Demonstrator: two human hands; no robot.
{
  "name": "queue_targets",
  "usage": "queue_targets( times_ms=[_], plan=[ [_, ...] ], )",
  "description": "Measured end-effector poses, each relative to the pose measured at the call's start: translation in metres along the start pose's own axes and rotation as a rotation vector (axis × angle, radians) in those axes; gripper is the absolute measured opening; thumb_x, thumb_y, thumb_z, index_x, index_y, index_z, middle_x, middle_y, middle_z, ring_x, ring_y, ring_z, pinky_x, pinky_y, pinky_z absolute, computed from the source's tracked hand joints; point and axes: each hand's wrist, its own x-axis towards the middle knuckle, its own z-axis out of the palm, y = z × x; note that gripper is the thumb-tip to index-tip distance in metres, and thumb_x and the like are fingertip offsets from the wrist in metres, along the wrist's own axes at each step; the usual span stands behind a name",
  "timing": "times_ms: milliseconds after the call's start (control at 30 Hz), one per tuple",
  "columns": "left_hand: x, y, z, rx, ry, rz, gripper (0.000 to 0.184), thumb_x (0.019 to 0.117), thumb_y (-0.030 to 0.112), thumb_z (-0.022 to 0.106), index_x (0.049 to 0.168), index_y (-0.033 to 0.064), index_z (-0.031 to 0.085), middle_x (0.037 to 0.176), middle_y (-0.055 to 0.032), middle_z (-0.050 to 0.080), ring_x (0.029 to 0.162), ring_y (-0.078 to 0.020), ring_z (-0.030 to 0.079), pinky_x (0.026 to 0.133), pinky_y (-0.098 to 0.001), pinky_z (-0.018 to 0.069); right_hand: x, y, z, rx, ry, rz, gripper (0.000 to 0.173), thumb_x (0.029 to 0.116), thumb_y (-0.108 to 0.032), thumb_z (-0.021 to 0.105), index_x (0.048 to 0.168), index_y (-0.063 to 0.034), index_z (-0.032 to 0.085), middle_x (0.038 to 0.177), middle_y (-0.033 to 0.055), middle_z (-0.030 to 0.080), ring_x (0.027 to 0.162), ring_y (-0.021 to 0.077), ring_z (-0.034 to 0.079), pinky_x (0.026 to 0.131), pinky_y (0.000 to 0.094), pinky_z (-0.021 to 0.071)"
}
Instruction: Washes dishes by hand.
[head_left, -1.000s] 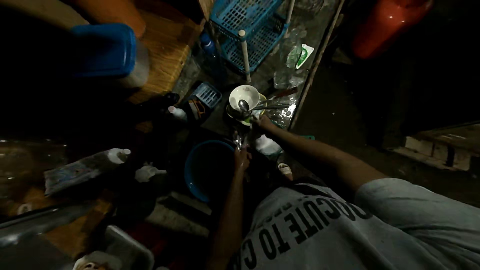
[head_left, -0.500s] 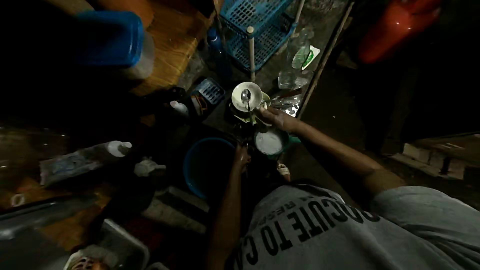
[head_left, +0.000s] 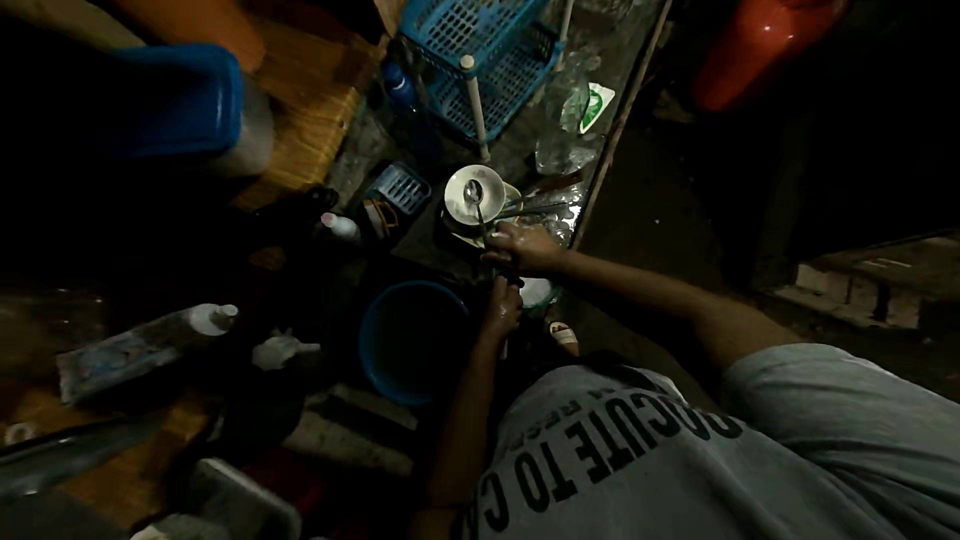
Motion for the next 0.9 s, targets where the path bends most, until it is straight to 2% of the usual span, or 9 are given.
queue_targets(
  times_ms=[167,267,300,367,467,533,667,800,900],
  plan=[
    [0.002,-0.001,-0.001,0.217,-0.003,-0.045,0.033,0.1123,0.021,0.038,0.143,0.0091,0.043,0.085,-0.0055,0.049,0.064,-0.0143,0.047,0.058,-0.0307,0.0443,-0.002,-0.011,0.017,0.139,0.055,0.464,0.044,0.1089,-0.039,0.044,0.132,-0.0079,0.066,0.129,0.0200,0.067,0.116,0.0407,0.066,0.095,0.0622,0.0514],
    [-0.001,-0.002,-0.007,0.285,-0.012,-0.059,0.033,0.1123,0.022,0.038,0.141,0.0071,0.043,0.091,-0.0090,0.053,0.071,-0.0164,0.051,0.064,-0.0332,0.0474,-0.017,-0.007,0.041,-0.003,0.247,0.096,0.034,0.1029,-0.035,0.055,0.106,-0.0074,0.074,0.110,0.0199,0.070,0.108,0.0417,0.064,0.090,0.0586,0.0515],
    [0.000,-0.004,-0.006,0.292,-0.013,-0.049,0.032,0.1124,0.023,0.037,0.139,0.0071,0.043,0.088,-0.0076,0.052,0.068,-0.0157,0.050,0.062,-0.0325,0.0467,-0.018,-0.002,0.041,-0.029,0.242,0.010,0.035,0.1032,-0.038,0.055,0.104,-0.0079,0.074,0.107,0.0192,0.070,0.106,0.0417,0.065,0.089,0.0585,0.0523],
    [0.002,-0.012,-0.005,0.290,-0.019,-0.029,0.035,0.1132,0.026,0.035,0.142,0.0084,0.043,0.087,-0.0073,0.051,0.067,-0.0160,0.050,0.061,-0.0329,0.0468,-0.017,0.007,0.034,-0.044,0.141,0.009,0.038,0.1058,-0.038,0.052,0.109,-0.0056,0.072,0.108,0.0194,0.069,0.102,0.0394,0.068,0.083,0.0575,0.0565],
    [0.003,-0.018,-0.009,0.330,0.001,-0.062,0.041,0.1139,0.028,0.031,0.150,0.0094,0.037,0.095,-0.0118,0.056,0.074,-0.0202,0.054,0.067,-0.0369,0.0497,-0.009,0.023,0.021,0.034,0.016,0.440,0.045,0.1087,-0.039,0.044,0.128,-0.0058,0.067,0.129,0.0222,0.066,0.112,0.0428,0.067,0.090,0.0633,0.0530],
    [-0.001,-0.019,-0.018,0.306,0.036,-0.082,0.039,0.1139,0.026,0.031,0.148,0.0087,0.039,0.096,-0.0124,0.056,0.074,-0.0205,0.053,0.067,-0.0369,0.0488,-0.010,0.038,0.028,0.101,-0.096,0.579,0.049,0.1097,-0.044,0.040,0.131,-0.0071,0.064,0.134,0.0230,0.062,0.116,0.0442,0.064,0.094,0.0644,0.0509],
    [0.003,-0.018,-0.026,0.246,0.030,-0.102,0.037,0.1138,0.025,0.032,0.147,0.0105,0.039,0.087,-0.0063,0.050,0.066,-0.0153,0.047,0.059,-0.0312,0.0434,-0.025,0.036,0.059,0.017,-0.383,0.466,0.037,0.1052,-0.021,0.055,0.138,-0.0058,0.060,0.152,0.0274,0.044,0.139,0.0494,0.043,0.102,0.0675,0.0433],
    [0.007,-0.027,-0.030,0.228,0.044,-0.132,0.038,0.1141,0.025,0.031,0.148,0.0096,0.038,0.088,-0.0068,0.050,0.067,-0.0152,0.046,0.061,-0.0312,0.0433,-0.036,0.033,0.082,-0.096,-0.470,0.389,0.042,0.0984,-0.017,0.066,0.140,-0.0159,0.063,0.161,0.0263,0.032,0.147,0.0535,0.027,0.106,0.0747,0.0316],
    [0.013,-0.035,-0.030,0.187,0.068,-0.170,0.037,0.1141,0.026,0.031,0.148,0.0113,0.037,0.087,-0.0046,0.049,0.064,-0.0128,0.044,0.057,-0.0285,0.0403,-0.042,0.033,0.090,0.017,-0.531,0.457,0.052,0.0943,-0.012,0.071,0.145,-0.0152,0.058,0.159,0.0270,0.035,0.142,0.0548,0.035,0.102,0.0750,0.0379]
  ],
)
